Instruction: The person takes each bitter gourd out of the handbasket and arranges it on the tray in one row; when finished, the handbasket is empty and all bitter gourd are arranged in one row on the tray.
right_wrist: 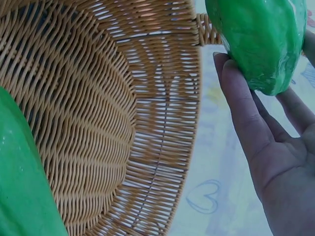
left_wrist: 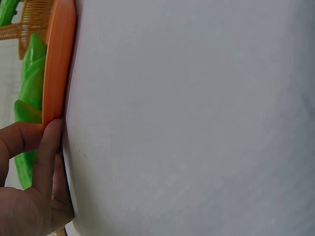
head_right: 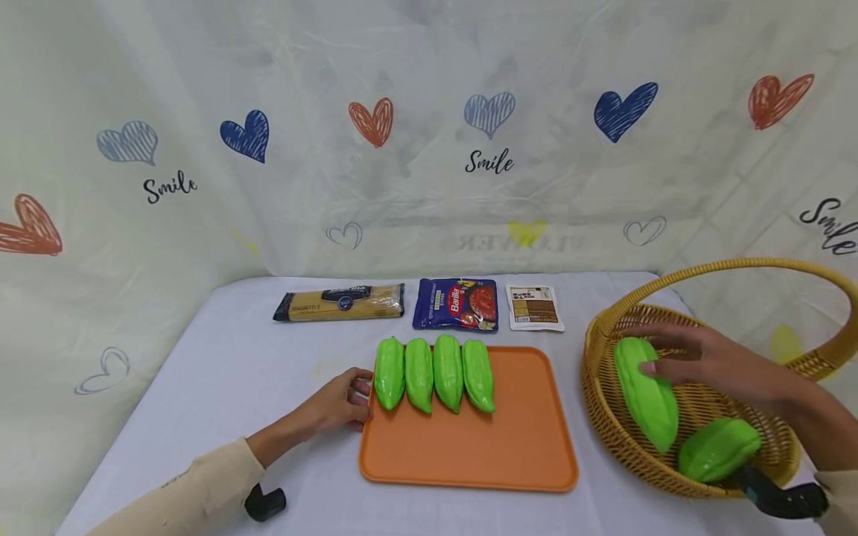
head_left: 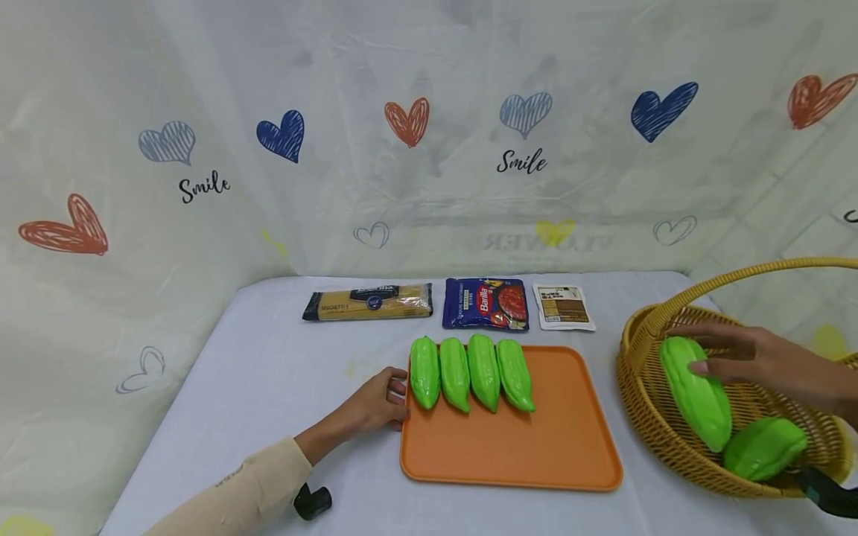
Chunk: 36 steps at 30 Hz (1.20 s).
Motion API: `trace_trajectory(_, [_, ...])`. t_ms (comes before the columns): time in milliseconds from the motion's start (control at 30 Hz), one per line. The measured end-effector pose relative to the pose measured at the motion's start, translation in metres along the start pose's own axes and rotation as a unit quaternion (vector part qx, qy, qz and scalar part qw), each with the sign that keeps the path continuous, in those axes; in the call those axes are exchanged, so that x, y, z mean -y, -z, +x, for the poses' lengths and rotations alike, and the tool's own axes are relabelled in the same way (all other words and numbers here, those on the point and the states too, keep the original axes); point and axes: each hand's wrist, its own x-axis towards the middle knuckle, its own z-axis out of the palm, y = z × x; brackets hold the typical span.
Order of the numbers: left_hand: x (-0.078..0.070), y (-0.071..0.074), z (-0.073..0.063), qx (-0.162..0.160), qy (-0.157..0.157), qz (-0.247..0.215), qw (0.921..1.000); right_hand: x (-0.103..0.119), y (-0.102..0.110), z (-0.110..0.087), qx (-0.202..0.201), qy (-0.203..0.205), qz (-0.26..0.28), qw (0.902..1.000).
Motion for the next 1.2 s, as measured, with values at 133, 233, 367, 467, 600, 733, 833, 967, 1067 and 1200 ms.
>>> trace_trajectory(133, [0.001, 0.0, 0.0, 0.001, -0.006, 0.0, 1.0, 0.001, -0.001, -0.001, 0.003, 0.007, -0.003, 1.0])
trace_trajectory(233, [0.001, 0.0, -0.001, 0.003, -0.012, 0.001, 0.9999, 0.002, -0.001, -0.003, 0.014, 0.009, -0.001, 0.9999])
trace_trajectory(367, [0.0, 0.001, -0.002, 0.004, -0.017, 0.003, 0.9998, 0.002, 0.0, -0.005, 0.042, 0.021, 0.021, 0.9987])
trace_trajectory(467, [0.0, 0.001, -0.002, 0.003, -0.017, 0.004, 0.9998, 0.002, -0.001, -0.006, 0.059, 0.028, 0.045, 0.9968])
trace_trajectory(600, [0.0, 0.0, -0.002, 0.003, -0.017, 0.002, 0.9998, 0.004, -0.004, -0.007, 0.06, 0.039, 0.055, 0.9959])
trace_trajectory(733, [-0.001, 0.0, -0.002, 0.004, -0.014, 0.003, 0.9999, 0.009, -0.008, -0.007, 0.06, 0.053, 0.056, 0.9952])
trace_trajectory(833, [-0.001, 0.0, -0.002, 0.004, -0.011, 0.004, 0.9999, 0.014, -0.012, -0.007, 0.06, 0.075, 0.055, 0.9938])
trace_trajectory(967, [-0.002, 0.0, -0.002, 0.004, -0.008, 0.003, 1.0, 0.021, -0.016, -0.007, 0.062, 0.114, 0.047, 0.9905])
trace_trajectory(1067, [-0.002, 0.0, -0.002, 0.004, -0.008, 0.003, 1.0, 0.027, -0.018, -0.006, 0.059, 0.129, 0.036, 0.9893])
trace_trajectory(1200, [-0.001, 0.0, -0.002, 0.003, -0.007, 0.004, 1.0, 0.034, -0.02, -0.005, 0.048, 0.118, 0.036, 0.9912])
